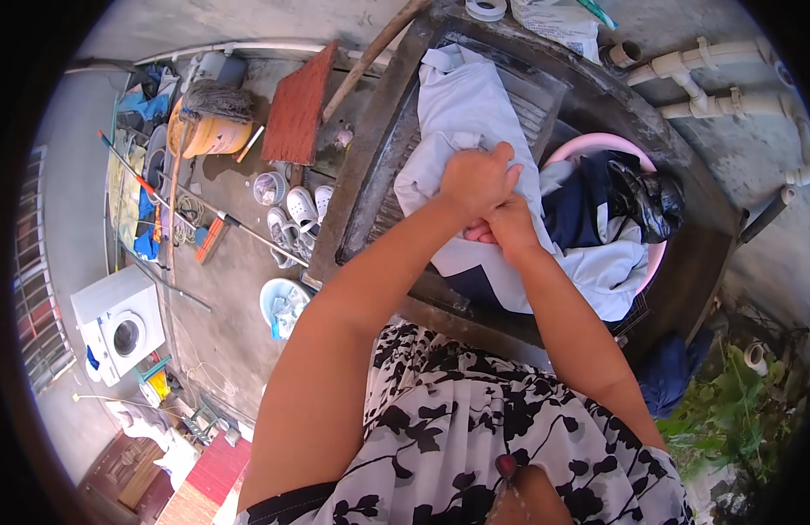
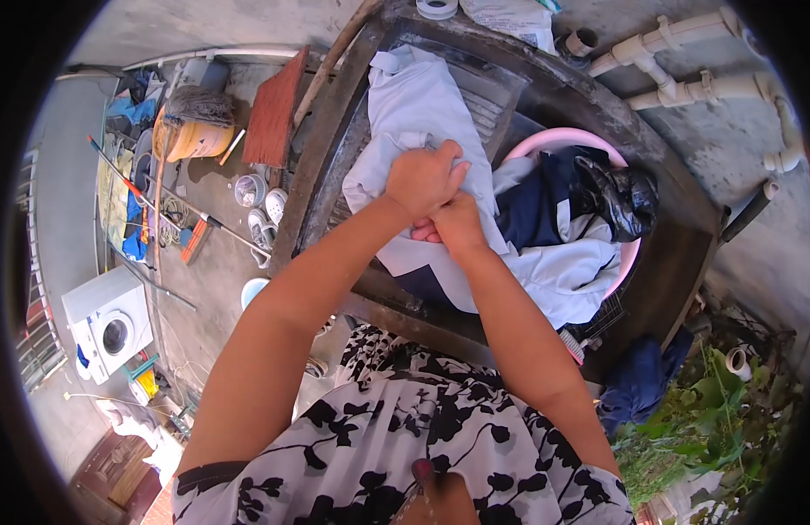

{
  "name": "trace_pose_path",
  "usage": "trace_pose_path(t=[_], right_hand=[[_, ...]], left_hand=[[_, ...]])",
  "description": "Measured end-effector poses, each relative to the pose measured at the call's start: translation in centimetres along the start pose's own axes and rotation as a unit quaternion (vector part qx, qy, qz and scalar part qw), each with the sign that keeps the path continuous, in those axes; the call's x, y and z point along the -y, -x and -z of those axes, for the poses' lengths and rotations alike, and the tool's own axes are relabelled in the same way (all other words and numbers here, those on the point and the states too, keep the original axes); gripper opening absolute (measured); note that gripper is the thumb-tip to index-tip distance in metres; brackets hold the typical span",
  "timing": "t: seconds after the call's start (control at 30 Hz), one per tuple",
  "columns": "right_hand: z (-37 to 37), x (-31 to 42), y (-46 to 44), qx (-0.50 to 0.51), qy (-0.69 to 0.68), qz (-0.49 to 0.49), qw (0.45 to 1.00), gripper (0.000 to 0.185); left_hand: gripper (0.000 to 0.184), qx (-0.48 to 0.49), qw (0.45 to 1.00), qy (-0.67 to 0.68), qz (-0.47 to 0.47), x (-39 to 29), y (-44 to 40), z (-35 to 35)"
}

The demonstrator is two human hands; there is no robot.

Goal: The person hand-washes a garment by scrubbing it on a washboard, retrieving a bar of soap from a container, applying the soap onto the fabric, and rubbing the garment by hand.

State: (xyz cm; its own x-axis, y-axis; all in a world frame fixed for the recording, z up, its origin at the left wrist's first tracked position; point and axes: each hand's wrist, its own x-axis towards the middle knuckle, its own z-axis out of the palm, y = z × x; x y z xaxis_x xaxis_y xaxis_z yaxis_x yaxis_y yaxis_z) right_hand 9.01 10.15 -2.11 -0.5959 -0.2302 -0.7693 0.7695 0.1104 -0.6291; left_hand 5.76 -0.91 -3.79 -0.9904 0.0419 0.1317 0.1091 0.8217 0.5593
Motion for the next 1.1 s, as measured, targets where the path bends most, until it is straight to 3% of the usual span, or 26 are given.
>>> trace_pose_path(t=[0.07,0.1,0.13,0.2,0.3,0.43,0.5,0.53,0.6,0.67,0.73,0.77,0.8,0.83,0.87,0.93,1.0,1.03,1.07,1.1], right_hand=[[0.0,0.0,0.0,0.002,0.006,-0.003,1.000,0.013],[0.0,0.2,-0.1,0.007,0.013,-0.007,1.000,0.013],[-0.1,0.4,0.0,0.006,0.013,-0.001,1.000,0.013],[-0.1,0.4,0.2,0.008,0.011,-0.004,1.000,0.013],[0.0,0.3,0.0,0.012,0.001,0.001,1.000,0.014],[0.2,-0.1,0.1,0.019,-0.007,0.011,1.000,0.014],[0.2,-0.1,0.1,0.020,-0.008,0.011,1.000,0.014],[0.3,-0.2,0.0,0.023,-0.007,0.012,1.000,0.014],[0.4,-0.2,-0.2,0.027,-0.015,0.018,0.999,0.015],[0.4,-0.7,0.0,0.034,-0.022,0.019,0.999,0.015],[0.6,-0.4,0.2,0.043,-0.023,0.026,0.998,0.015],[0.7,-0.3,0.3,0.037,-0.029,0.028,0.999,0.015],[0.8,-0.2,0.5,0.042,-0.041,0.032,0.998,0.013],[0.8,-0.4,0.8,0.047,-0.054,0.036,0.997,0.012],[0.8,-0.9,1.0,0.040,-0.060,0.036,0.997,0.012],[0.4,-2.5,0.3,0.044,-0.095,0.110,0.988,0.015],[-0.2,-3.7,1.2,0.034,-0.107,0.152,0.982,0.015],[-0.5,-3.5,2.8,-0.031,0.090,0.309,0.946,0.015],[-0.5,-3.2,3.9,-0.095,0.284,0.440,0.846,0.016],[-0.2,-3.1,4.4,-0.077,0.342,0.483,0.802,0.027]], left_hand=[[0.027,0.057,0.994,-0.061,-0.074,2.5,-2.8,0.5],[0.028,0.062,0.996,-0.066,0.014,2.4,-4.6,1.6],[0.028,0.058,0.996,-0.067,0.009,2.7,-5.7,1.8],[0.031,-0.054,0.997,-0.052,0.025,3.3,-7.1,2.3],[0.032,-0.110,0.992,0.039,0.049,4.2,-7.6,3.1],[0.039,-0.116,0.991,0.037,0.054,5.1,-7.4,5.7],[0.046,0.000,0.998,0.015,0.068,4.4,-5.5,7.2],[0.046,0.003,0.998,0.015,0.066,4.3,-4.1,7.6],[0.054,0.116,0.983,-0.100,0.096,4.1,-1.9,8.0],[0.050,0.142,0.975,-0.125,0.118,4.4,-2.1,8.1],[0.040,0.180,0.972,-0.098,0.119,5.7,-3.9,8.8],[0.030,0.140,0.981,-0.039,0.131,6.7,-4.9,9.1],[0.025,0.099,0.988,0.049,0.108,8.6,-5.6,9.4],[0.021,0.097,0.950,0.212,0.208,9.0,-6.7,10.5],[0.008,0.054,0.916,0.319,0.238,7.8,-7.4,12.1],[0.013,-0.014,0.902,0.358,0.241,6.3,-8.9,14.7],[0.016,-0.014,0.957,0.209,0.199,6.1,-10.1,14.5],[0.016,-0.004,0.958,0.212,0.193,6.9,-10.4,13.5],[0.019,-0.083,0.986,0.080,0.117,7.6,-10.6,12.1],[0.021,-0.161,0.985,-0.052,0.035,7.8,-11.0,10.8]])
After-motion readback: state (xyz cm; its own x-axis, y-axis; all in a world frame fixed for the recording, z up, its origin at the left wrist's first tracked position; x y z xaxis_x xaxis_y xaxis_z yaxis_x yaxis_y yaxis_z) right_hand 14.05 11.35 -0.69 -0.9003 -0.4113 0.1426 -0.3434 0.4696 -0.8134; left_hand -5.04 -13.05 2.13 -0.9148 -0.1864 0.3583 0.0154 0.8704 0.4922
